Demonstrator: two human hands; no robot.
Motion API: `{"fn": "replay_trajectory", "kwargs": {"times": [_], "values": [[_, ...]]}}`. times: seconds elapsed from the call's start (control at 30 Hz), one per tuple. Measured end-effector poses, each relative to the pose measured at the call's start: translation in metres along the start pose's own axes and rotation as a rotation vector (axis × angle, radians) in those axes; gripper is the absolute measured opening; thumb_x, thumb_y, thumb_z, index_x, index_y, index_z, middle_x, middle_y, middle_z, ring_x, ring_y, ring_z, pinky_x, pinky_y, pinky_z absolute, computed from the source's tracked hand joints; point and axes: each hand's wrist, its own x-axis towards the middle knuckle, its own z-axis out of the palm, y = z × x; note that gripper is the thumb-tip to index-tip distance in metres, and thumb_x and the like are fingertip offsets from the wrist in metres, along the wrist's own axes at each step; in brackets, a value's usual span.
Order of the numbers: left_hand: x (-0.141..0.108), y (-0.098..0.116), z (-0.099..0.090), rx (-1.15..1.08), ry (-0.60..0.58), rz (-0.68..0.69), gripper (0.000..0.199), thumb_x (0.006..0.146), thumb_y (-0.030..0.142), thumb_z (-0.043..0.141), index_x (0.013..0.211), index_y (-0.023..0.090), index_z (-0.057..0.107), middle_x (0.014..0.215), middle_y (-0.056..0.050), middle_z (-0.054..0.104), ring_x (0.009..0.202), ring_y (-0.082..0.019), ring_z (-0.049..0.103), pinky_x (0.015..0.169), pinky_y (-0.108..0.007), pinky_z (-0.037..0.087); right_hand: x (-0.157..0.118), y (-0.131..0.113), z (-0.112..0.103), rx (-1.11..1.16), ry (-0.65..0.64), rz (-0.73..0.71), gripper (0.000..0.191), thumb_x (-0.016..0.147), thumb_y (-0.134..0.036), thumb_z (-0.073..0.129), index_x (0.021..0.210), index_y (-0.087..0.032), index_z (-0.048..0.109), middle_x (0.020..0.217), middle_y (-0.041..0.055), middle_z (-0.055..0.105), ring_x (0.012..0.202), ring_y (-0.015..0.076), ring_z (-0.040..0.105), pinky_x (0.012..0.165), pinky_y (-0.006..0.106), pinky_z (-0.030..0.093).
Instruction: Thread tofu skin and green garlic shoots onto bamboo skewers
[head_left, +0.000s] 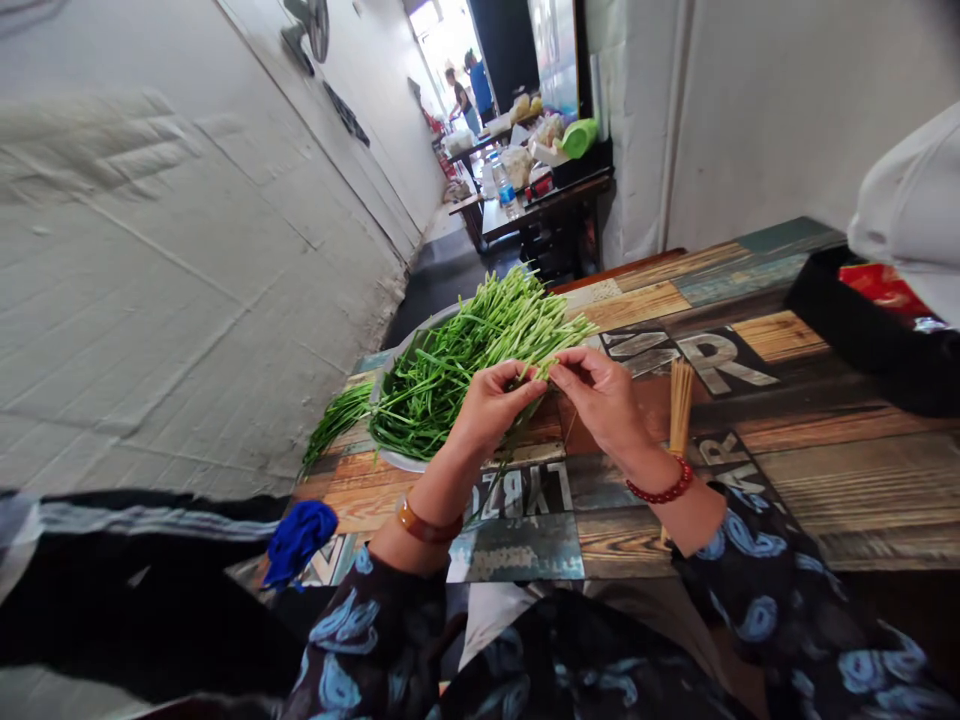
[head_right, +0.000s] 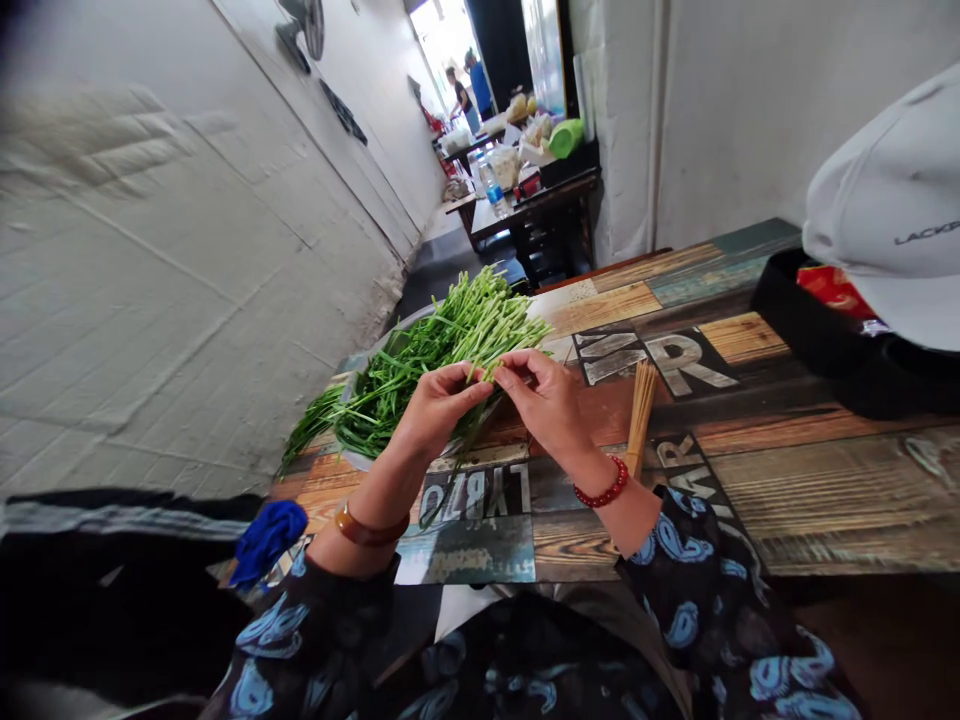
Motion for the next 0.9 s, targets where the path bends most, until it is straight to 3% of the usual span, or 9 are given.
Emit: {"fn": "replay_trajectory", "kwargs": {"times": [0.23, 0.37, 0.57, 0.67, 0.83, 0.9], "values": [[-0.002, -0.003, -0.009, 0.082, 0.018, 0.045, 0.036, 0.071, 0.044, 0.078, 0.067, 0.013, 0.060, 0.061, 0.004, 0.050, 0.059, -0.007, 0.039, 0.057, -0.022, 0.031, 0.003, -0.003, 0.009, 0.039, -0.106, 0.091, 0.023, 0.084, -0.040, 0.069, 0.090, -0.018, 0.068, 0.084, 0.0018, 0.070, 0.073, 0.0150, 0.061, 0.068, 0.027, 0.050], [-0.004, -0.005, -0.012, 0.163, 0.012, 0.042, 0.036, 0.072, 0.046, 0.076, 0.068, 0.013, 0.062, 0.061, 0.004, 0.049, 0.059, -0.007, 0.037, 0.056, -0.022, 0.028, 0.001, -0.001, 0.008, -0.024, -0.114, 0.057, 0.021, 0.082, -0.038, 0.070, 0.087, -0.018, 0.069, 0.081, 0.0014, 0.068, 0.073, 0.0149, 0.060, 0.068, 0.027, 0.048], [-0.004, 0.002, -0.016, 0.206, -0.121, -0.002, 0.034, 0.077, 0.047, 0.071, 0.078, 0.013, 0.068, 0.069, 0.001, 0.058, 0.065, -0.010, 0.046, 0.063, -0.023, 0.036, -0.004, 0.009, 0.003, 0.014, -0.080, 0.080, 0.021, 0.084, -0.040, 0.068, 0.086, -0.019, 0.069, 0.079, 0.0010, 0.067, 0.070, 0.0141, 0.058, 0.065, 0.026, 0.048], [-0.002, 0.005, -0.014, 0.231, -0.143, -0.007, 0.037, 0.083, 0.049, 0.064, 0.085, 0.012, 0.070, 0.074, 0.000, 0.062, 0.067, -0.011, 0.048, 0.065, -0.024, 0.038, -0.005, 0.011, -0.001, 0.063, -0.093, 0.148, 0.024, 0.085, -0.044, 0.068, 0.088, -0.020, 0.069, 0.073, -0.0009, 0.063, 0.059, 0.0120, 0.052, 0.053, 0.023, 0.043], [0.002, 0.000, -0.005, 0.281, -0.148, 0.040, 0.033, 0.078, 0.044, 0.070, 0.073, 0.012, 0.067, 0.070, -0.001, 0.062, 0.068, -0.012, 0.051, 0.067, -0.024, 0.039, -0.004, 0.006, -0.003, 0.115, -0.086, 0.174, 0.027, 0.081, -0.046, 0.071, 0.091, -0.021, 0.067, 0.078, 0.0001, 0.065, 0.063, 0.0124, 0.057, 0.051, 0.022, 0.046], [0.003, -0.002, -0.006, 0.244, -0.145, 0.043, 0.035, 0.081, 0.045, 0.068, 0.068, 0.013, 0.065, 0.067, -0.001, 0.060, 0.065, -0.011, 0.049, 0.064, -0.024, 0.038, -0.004, 0.002, -0.004, 0.126, -0.142, 0.220, 0.032, 0.080, -0.047, 0.071, 0.098, -0.021, 0.066, 0.083, 0.0010, 0.066, 0.064, 0.0129, 0.060, 0.049, 0.022, 0.047]]}}
